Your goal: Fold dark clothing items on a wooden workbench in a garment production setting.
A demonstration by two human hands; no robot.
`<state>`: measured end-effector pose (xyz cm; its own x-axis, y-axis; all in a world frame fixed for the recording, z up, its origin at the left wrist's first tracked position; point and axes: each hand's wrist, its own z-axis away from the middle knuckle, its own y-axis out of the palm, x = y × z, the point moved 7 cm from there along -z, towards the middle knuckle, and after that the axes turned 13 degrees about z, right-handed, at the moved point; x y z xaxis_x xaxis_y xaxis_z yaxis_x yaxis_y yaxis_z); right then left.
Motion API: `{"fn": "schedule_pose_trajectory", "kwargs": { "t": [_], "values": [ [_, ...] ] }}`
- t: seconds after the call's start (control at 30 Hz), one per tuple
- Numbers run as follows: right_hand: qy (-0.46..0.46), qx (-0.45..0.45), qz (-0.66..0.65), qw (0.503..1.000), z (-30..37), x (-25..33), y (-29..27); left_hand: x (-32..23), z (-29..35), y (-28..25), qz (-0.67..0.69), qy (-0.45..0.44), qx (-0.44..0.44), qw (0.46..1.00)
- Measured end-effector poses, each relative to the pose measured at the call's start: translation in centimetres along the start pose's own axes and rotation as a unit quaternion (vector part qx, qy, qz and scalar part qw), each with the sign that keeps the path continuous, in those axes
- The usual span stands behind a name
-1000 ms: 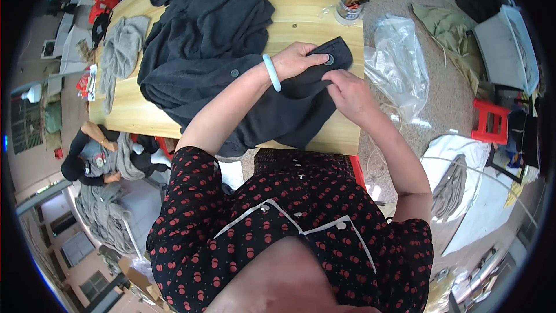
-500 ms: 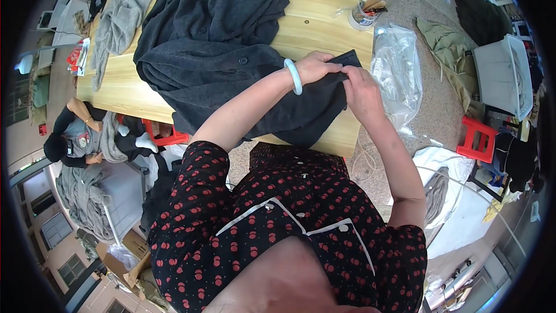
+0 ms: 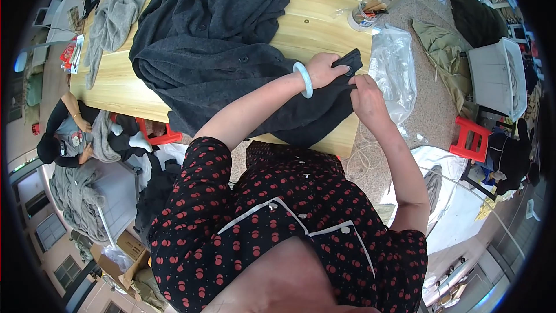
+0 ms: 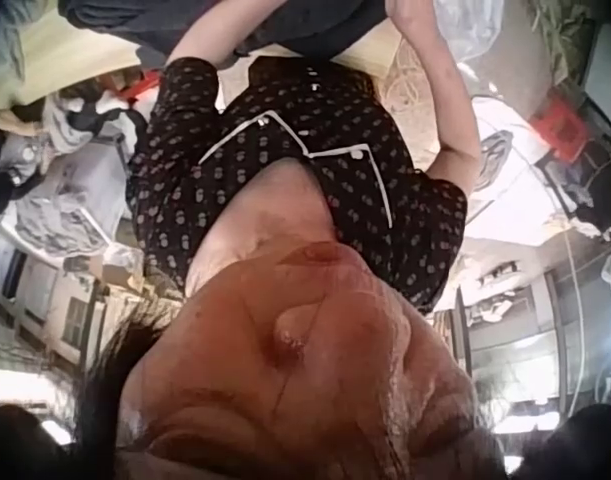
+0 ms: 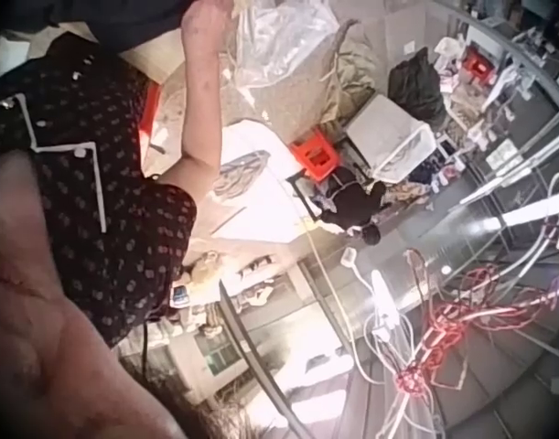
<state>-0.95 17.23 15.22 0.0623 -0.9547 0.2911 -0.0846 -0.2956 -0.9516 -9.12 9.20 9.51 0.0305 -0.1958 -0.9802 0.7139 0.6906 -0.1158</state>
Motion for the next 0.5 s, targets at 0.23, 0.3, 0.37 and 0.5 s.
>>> {"fn": "schedule_pose_trajectory", "kwargs": {
  "t": [0.23, 0.3, 0.37, 0.5],
  "values": [
    [0.029, -0.051, -0.044, 0.997, -0.5, -0.1, -0.2, 2.0, -0.4, 0.7, 0.076, -0.059, 0.020, 0.995],
    [0.026, -0.045, -0.012, 0.999, -0.5, -0.1, -0.1, 2.7, -0.5, 1.0, 0.149, -0.105, 0.039, 0.982],
    [0.024, -0.039, 0.021, 0.999, -0.3, -0.4, 0.3, 1.9, -0.3, 1.0, 0.058, -0.090, 0.053, 0.993],
    [-0.008, -0.008, 0.050, 0.999, 0.1, -0.2, 0.9, 1.2, 0.2, 1.3, -0.100, -0.010, 0.083, 0.991]
  ]
}}
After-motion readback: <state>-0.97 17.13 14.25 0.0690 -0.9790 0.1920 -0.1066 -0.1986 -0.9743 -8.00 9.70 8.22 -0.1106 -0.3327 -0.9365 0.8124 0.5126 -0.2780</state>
